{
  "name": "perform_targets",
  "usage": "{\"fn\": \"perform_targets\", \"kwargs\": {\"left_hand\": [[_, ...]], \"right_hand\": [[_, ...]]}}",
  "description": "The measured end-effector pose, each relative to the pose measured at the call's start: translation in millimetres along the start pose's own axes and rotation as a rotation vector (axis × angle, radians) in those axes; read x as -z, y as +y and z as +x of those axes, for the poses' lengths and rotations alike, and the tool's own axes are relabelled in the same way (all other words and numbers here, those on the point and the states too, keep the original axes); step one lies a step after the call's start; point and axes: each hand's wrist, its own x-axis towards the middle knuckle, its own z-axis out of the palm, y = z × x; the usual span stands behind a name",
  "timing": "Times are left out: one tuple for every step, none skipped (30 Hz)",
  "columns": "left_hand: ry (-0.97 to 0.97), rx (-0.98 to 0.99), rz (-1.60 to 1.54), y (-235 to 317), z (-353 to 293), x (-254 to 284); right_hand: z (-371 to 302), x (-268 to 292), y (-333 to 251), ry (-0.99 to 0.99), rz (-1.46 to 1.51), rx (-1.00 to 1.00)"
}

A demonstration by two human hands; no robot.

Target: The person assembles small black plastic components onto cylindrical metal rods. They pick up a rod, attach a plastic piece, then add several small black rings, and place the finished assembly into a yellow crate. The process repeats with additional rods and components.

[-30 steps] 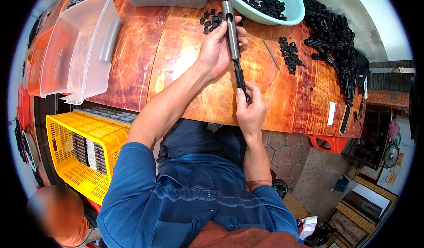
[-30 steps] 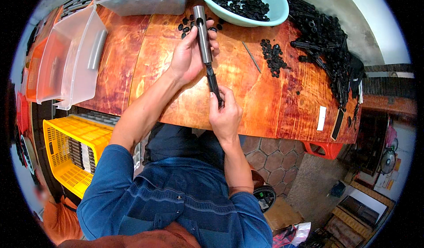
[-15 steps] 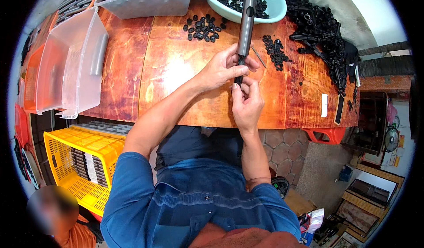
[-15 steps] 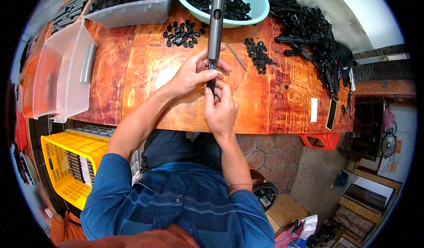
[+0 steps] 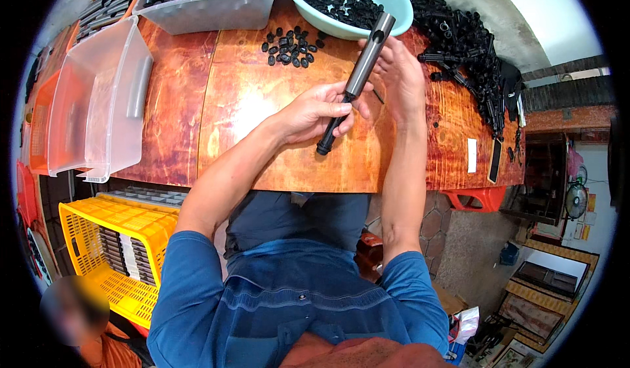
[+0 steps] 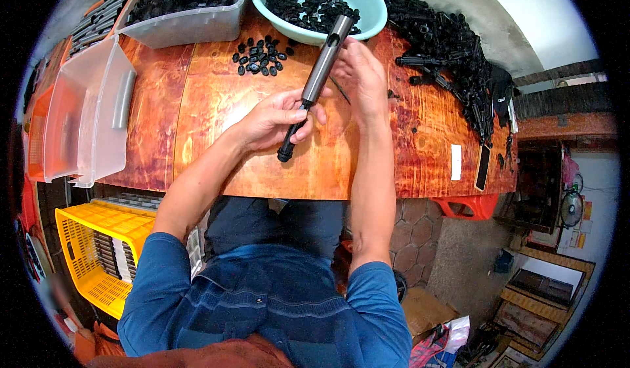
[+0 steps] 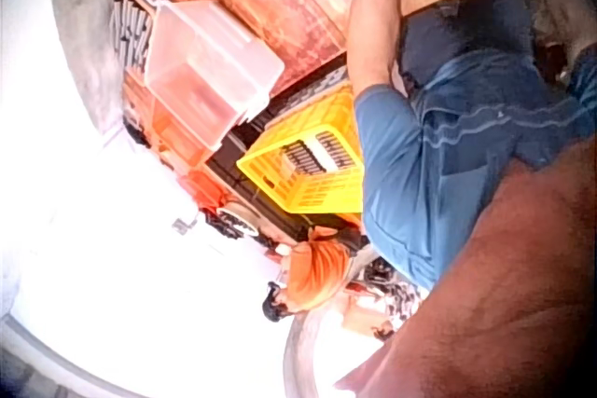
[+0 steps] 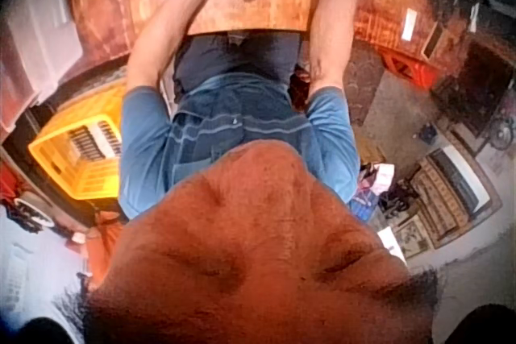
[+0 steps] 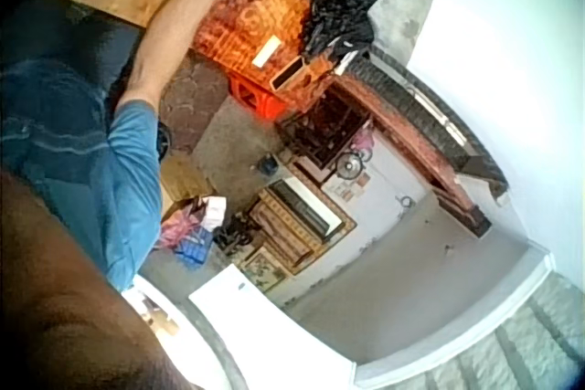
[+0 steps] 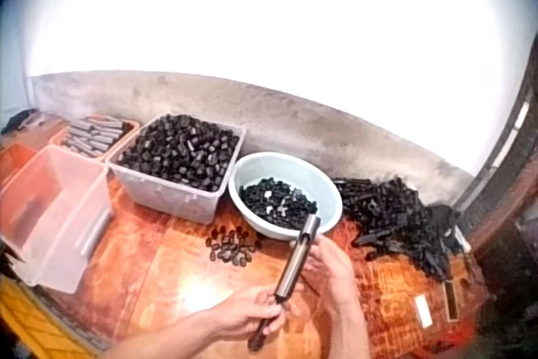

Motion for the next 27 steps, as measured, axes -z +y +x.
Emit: {"fn": "perform_targets", "kwargs": {"left_hand": [[-0.002,0.012,0.0,1,1,1],[0.011,0.01,-0.012,2,0,2],[0.028,-0.006,-0.019,2,1,4],[0.045,-0.022,-0.027,1,1,7],[0.063,-0.033,-0.036,0,1,9],[0.078,-0.035,-0.035,-1,2,10],[0.093,-0.036,-0.034,-1,4,10],[0.111,-0.036,-0.035,-2,4,8],[0.154,-0.029,0.001,-3,4,5],[0.195,-0.022,0.037,-3,4,1],[0.236,-0.016,0.07,-3,4,-2],[0.225,-0.002,0.079,-5,4,0],[0.213,0.012,0.086,-7,5,3],[0.201,0.026,0.098,-8,5,4],[0.212,0.03,0.094,-7,5,4],[0.222,0.036,0.09,-6,5,4],[0.233,0.04,0.087,-5,5,3],[0.248,0.038,0.099,-6,5,3],[0.263,0.037,0.112,-7,5,3],[0.277,0.036,0.124,-7,5,2],[0.287,0.039,0.129,-8,6,2],[0.298,0.041,0.135,-9,6,2],[0.307,0.044,0.142,-9,7,2],[0.316,0.051,0.138,-9,7,2],[0.326,0.058,0.134,-9,7,3],[0.335,0.061,0.129,-9,8,3],[0.344,0.058,0.129,-9,8,2]], "right_hand": [[2,1,3,-0.028,-0.029,-0.021],[2,-1,7,-0.057,-0.054,-0.045],[3,-1,11,-0.087,-0.08,-0.069],[5,3,18,-0.088,-0.05,-0.06],[5,4,22,-0.061,-0.033,-0.061],[4,5,26,-0.032,-0.015,-0.062],[5,6,29,-0.003,0.001,-0.063],[5,9,32,-0.004,0.02,-0.051],[5,11,35,0.0,0.025,-0.033],[5,12,37,0.005,0.03,-0.016],[5,13,39,0.009,0.032,0.001],[2,13,38,0.026,0.034,-0.009],[1,15,38,0.03,0.036,-0.011],[1,16,38,0.032,0.04,-0.011],[0,17,38,0.035,0.043,-0.01],[0,18,39,0.037,0.046,-0.008],[0,18,41,0.038,0.048,-0.005],[0,18,42,0.039,0.051,-0.002],[-1,17,43,0.045,0.049,-0.005],[-2,16,43,0.051,0.046,-0.006],[-3,16,44,0.057,0.043,-0.008],[-2,17,45,0.054,0.047,-0.009],[-1,19,47,0.051,0.051,-0.009],[-1,20,48,0.047,0.055,-0.008],[-1,20,49,0.05,0.056,-0.008],[-1,19,48,0.052,0.055,-0.008],[-1,18,48,0.052,0.054,-0.007]]}}
